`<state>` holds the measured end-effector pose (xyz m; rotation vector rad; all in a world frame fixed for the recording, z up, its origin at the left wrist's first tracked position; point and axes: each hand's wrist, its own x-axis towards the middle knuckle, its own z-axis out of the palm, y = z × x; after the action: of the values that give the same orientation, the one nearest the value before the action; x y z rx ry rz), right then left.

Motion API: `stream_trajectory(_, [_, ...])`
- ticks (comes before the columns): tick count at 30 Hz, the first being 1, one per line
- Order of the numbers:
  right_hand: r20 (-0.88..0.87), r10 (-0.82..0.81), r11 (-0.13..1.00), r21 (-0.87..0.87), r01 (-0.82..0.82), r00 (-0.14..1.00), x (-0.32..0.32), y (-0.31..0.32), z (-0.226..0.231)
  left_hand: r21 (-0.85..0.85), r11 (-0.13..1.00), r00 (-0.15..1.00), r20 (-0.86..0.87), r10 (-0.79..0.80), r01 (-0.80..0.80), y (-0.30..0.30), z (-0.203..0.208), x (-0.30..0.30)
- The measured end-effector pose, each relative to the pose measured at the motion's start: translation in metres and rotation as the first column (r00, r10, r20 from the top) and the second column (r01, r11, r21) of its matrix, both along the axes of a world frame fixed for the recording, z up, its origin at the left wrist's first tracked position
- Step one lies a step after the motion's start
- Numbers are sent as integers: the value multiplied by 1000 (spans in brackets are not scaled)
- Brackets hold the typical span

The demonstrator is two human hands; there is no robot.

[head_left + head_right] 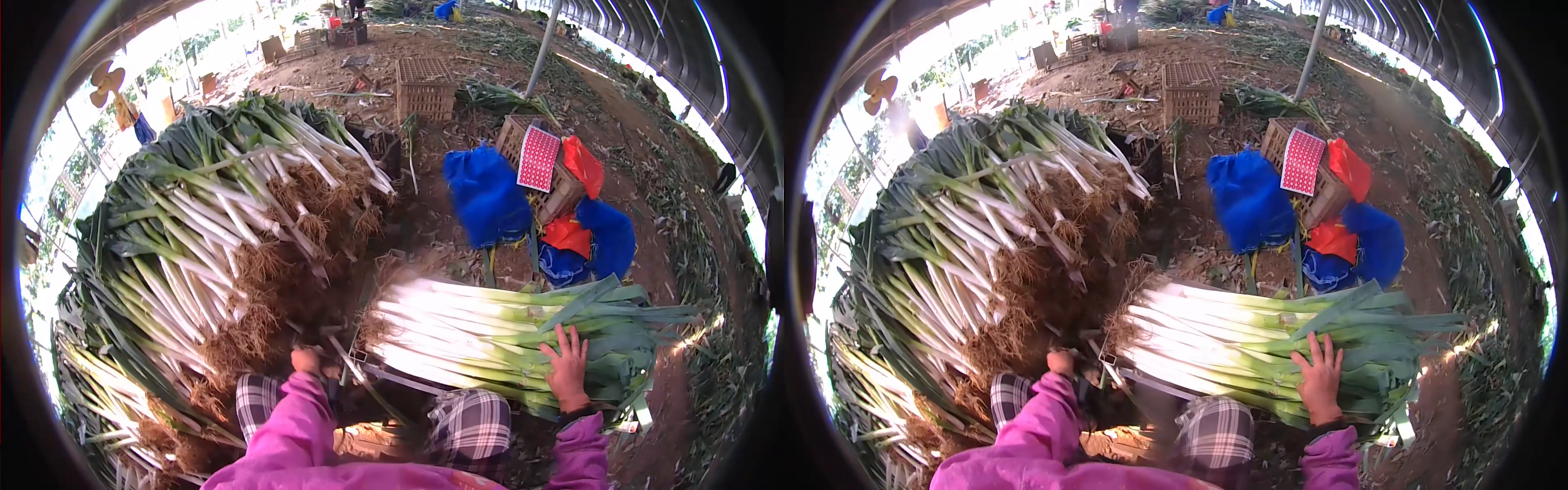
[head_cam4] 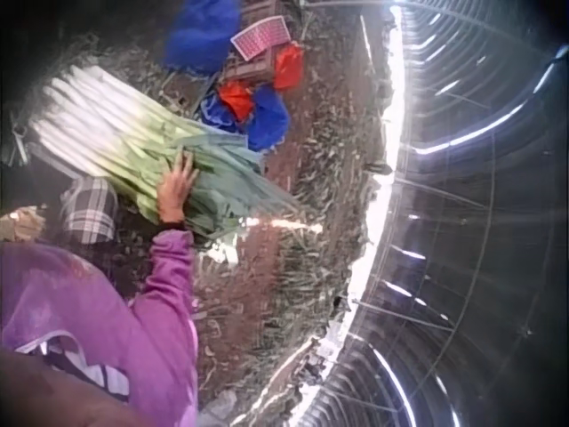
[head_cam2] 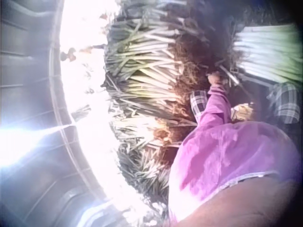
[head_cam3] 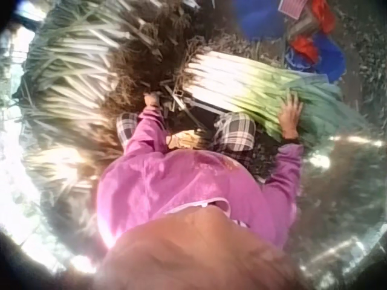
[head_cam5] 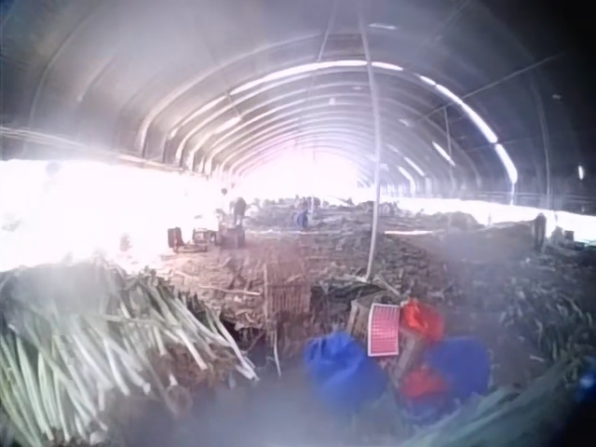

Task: The person picks individual leeks from a large pile and places them onto a smaller bundle, removing loose leaves by hand. They then align the leeks in the bundle and trim the green tops using a blade.

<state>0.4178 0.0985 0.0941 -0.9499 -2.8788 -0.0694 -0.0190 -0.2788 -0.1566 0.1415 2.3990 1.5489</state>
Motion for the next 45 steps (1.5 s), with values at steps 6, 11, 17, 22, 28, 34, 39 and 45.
stream_trajectory(6, [27,-28,998,52,26,999,-1,-5,-4,-219,961,817,-577,11,-168,121,83,-22])
stream_trajectory(11, [5,-11,999,33,10,1000,-11,-10,-2,-444,673,415,-548,-726,591,221,158,-21])
stream_trajectory(17, [-1,-17,1000,22,17,1000,-8,-5,-2,-873,146,8,-160,-987,466,268,140,-45])
stream_trajectory(22, [-25,-33,999,39,34,999,1,-1,-1,-804,251,-227,-426,-876,539,244,150,-47])
stream_trajectory(28, [-18,-18,998,66,19,1000,-5,1,-5,-233,623,478,-464,-746,747,211,129,-46])
stream_trajectory(34, [-5,-28,999,-26,28,1000,-9,-7,5,607,784,971,239,-23,-131,187,69,-75])
stream_trajectory(39, [56,-35,999,-18,36,998,-4,-4,10,-544,836,826,-434,-361,80,122,54,-118])
stream_trajectory(45, [51,-71,997,20,70,996,0,-3,0,-318,800,519,-628,-580,509,187,198,-4])
